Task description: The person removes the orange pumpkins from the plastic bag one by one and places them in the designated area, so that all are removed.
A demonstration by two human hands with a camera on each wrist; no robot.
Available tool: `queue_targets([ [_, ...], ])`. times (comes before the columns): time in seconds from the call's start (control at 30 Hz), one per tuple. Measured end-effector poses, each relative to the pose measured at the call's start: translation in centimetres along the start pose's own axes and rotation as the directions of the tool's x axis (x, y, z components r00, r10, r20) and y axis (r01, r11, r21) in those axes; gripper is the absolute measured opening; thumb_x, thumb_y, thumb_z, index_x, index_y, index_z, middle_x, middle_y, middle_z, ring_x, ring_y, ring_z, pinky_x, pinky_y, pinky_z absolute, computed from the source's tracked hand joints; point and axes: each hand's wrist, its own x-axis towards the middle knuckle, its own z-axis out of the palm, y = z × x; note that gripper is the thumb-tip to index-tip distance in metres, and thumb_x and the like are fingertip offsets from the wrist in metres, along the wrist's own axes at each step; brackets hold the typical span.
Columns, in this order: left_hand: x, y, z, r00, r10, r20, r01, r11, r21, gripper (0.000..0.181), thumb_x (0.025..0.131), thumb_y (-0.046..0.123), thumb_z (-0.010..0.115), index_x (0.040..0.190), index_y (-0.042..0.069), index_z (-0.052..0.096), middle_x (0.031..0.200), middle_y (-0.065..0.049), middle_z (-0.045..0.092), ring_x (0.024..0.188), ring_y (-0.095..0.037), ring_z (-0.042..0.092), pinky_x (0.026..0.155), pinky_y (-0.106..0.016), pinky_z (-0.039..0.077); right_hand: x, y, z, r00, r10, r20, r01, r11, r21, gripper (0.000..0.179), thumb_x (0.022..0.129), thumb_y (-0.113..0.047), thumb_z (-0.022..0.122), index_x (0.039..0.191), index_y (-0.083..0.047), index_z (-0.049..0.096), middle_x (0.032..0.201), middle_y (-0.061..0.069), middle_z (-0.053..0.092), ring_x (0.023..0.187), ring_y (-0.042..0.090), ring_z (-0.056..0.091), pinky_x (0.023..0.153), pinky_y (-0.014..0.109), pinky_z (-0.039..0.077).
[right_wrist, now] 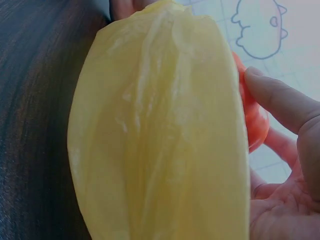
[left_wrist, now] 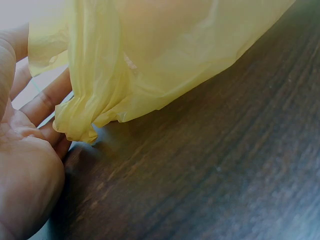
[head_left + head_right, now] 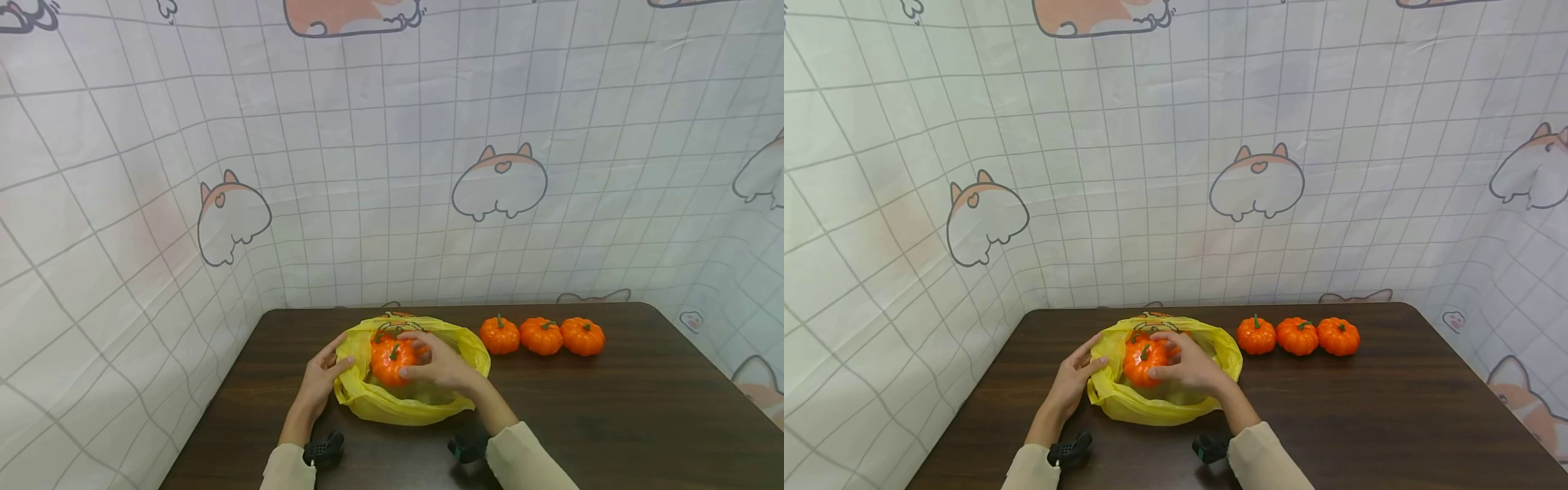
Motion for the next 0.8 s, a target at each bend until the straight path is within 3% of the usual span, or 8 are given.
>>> queue_targets([
  [0.2, 0.0, -0.1, -0.1, 1.0, 0.003, 0.005, -0.003, 1.0, 0.003, 0.061, 0.095, 0.033, 0.074, 0.152, 0.034, 0.05, 0.159, -0.01, 0.047, 0.146, -0.031, 0.044, 0.119, -0.054, 0.038, -0.1, -0.1, -0.6, 1.0, -0.016, -0.018, 0.016, 1.0, 0.009, 0.063, 0.089, -0.031, 0.082, 0.145, -0.021, 0.056, 0.138, 0.015, 0.055, 0.122, 0.031, 0.056, 0.099, 0.049, 0.052],
  [0.5, 0.0, 0.0, -0.1, 1.0, 0.009, 0.008, -0.009, 1.0, 0.005, 0.062, 0.095, 0.034, 0.074, 0.152, 0.032, 0.05, 0.166, -0.007, 0.034, 0.152, -0.034, 0.034, 0.122, -0.057, 0.032, -0.3, -0.5, -1.6, 0.999, 0.028, -0.016, -0.027, 0.998, 0.059, 0.063, 0.09, -0.032, 0.08, 0.146, -0.021, 0.054, 0.139, 0.02, 0.052, 0.116, 0.035, 0.061, 0.087, 0.042, 0.057],
  [0.8, -0.1, 0.0, 0.0, 1.0, 0.007, 0.004, -0.007, 1.0, -0.004, 0.062, 0.095, 0.032, 0.074, 0.152, 0.032, 0.05, 0.163, -0.009, 0.039, 0.149, -0.032, 0.04, 0.12, -0.055, 0.036, -0.6, -0.6, -2.7, 0.998, 0.05, -0.033, -0.047, 0.997, 0.062, 0.067, 0.091, -0.034, 0.08, 0.15, -0.02, 0.051, 0.141, 0.021, 0.049, 0.12, 0.039, 0.057, 0.09, 0.047, 0.056],
])
